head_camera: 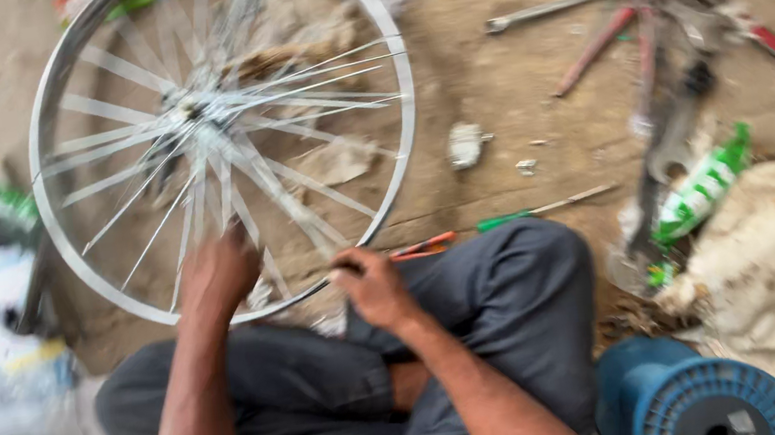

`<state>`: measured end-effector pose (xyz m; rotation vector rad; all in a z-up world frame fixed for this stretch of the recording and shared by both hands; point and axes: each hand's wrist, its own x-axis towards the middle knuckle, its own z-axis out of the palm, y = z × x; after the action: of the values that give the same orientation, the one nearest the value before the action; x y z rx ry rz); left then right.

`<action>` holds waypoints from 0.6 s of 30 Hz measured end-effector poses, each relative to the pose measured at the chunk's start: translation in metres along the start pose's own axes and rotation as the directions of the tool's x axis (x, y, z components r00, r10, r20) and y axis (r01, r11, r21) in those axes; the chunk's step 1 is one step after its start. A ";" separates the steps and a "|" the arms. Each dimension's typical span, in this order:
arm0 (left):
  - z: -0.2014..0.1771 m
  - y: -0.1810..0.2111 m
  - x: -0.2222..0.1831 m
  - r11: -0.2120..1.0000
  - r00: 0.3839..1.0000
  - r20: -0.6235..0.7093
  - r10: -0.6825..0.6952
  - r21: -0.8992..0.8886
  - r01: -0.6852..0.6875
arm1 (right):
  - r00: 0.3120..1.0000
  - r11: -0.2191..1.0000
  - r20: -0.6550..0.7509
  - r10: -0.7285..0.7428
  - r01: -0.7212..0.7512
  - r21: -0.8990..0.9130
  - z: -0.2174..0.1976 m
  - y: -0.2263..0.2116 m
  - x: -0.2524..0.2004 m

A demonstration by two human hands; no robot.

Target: The person threads and tightens spokes onto a bicycle rim by hand while sitting on the floor, handling multiple individual spokes and adjusting their position around the hub and rim.

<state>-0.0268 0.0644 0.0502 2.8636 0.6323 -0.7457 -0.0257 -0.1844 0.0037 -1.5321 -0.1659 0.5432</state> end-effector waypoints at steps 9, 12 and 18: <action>0.037 0.015 0.094 0.184 0.958 -0.151 -0.243 -0.977 -0.107 | 0.991 0.989 -0.130 -0.021 0.002 -0.150 0.011 -0.011 0.019; 0.026 0.020 0.099 0.028 0.966 -0.144 -0.216 -0.990 -0.141 | 0.976 0.863 -0.137 -0.167 0.077 -0.499 0.009 -0.045 0.063; 0.012 0.020 0.095 0.085 0.942 -0.172 -0.287 -0.984 -0.154 | 0.723 0.039 0.467 -0.509 0.562 -0.826 0.039 -0.099 0.199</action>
<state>0.0519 0.0783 -0.0067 1.5319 0.8436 0.2650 0.1535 -0.0583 0.0566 -2.4287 -1.3121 -0.3039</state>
